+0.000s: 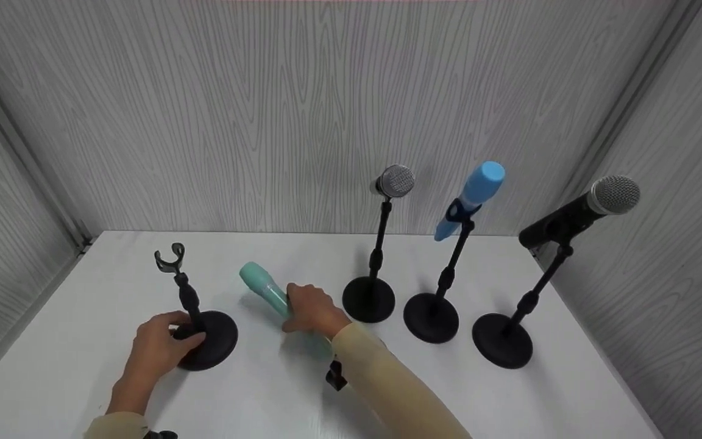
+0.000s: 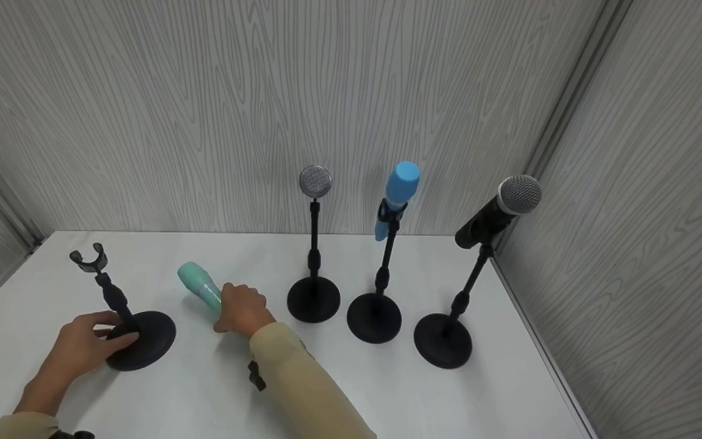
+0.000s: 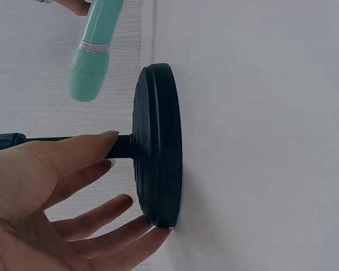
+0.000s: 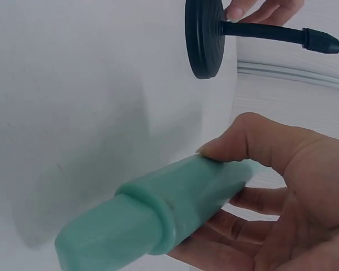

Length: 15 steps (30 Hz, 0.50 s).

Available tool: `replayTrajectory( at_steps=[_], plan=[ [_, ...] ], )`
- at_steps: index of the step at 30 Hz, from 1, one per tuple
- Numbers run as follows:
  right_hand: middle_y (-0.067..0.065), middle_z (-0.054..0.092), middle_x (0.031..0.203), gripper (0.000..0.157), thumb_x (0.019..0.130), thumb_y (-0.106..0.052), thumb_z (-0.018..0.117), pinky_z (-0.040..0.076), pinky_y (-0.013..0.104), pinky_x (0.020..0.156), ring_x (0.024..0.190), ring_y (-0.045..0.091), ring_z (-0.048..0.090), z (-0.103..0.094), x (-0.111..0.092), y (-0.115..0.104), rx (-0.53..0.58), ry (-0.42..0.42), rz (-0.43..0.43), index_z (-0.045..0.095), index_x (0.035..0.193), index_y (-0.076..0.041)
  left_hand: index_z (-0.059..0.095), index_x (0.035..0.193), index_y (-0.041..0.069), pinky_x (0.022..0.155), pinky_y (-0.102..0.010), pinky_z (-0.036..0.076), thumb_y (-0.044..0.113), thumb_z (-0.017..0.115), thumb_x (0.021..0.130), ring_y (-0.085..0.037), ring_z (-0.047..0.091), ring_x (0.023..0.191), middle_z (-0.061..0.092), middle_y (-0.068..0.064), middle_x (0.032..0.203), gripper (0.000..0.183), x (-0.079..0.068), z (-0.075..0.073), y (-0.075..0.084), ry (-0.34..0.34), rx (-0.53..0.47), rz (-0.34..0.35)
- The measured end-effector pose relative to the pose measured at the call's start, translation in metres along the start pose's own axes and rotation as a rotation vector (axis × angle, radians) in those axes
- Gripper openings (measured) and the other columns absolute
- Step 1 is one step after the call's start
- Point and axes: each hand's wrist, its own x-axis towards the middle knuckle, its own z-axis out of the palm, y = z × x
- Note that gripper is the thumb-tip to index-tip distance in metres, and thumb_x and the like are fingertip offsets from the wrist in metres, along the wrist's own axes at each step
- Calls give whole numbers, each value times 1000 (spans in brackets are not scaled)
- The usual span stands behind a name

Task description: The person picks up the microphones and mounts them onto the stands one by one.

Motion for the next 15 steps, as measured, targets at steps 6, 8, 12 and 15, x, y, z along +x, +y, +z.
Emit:
replayTrajectory(
  at_steps=[6,8,12,15],
  plan=[
    [2,65,104,51,76,-29,78,52,35,79,87,15,61,-7,-12,-1,73,81,-61,50,117,-18,64,111,-2,83,-54,47,25,72,83,-44,59,106,66,-24,111,39,0,4,1,21,18,-40],
    [1,65,105,50,76,-27,78,52,36,80,89,15,61,-10,-17,1,112,89,-83,51,117,-18,64,112,-2,82,-55,47,25,72,83,-45,57,108,65,-24,112,41,0,5,1,32,24,-46],
    [2,65,108,49,77,-25,78,53,38,82,92,16,61,-14,-24,6,153,85,-106,50,117,-18,63,113,-3,83,-55,47,26,72,82,-45,57,108,65,-25,112,43,-1,8,4,37,22,-43],
    [3,63,109,50,77,-25,78,52,41,84,95,17,60,-15,-27,12,166,86,-102,49,118,-18,63,114,-3,83,-55,47,27,72,82,-45,58,108,64,-25,113,44,0,13,9,34,21,-36]
  ],
)
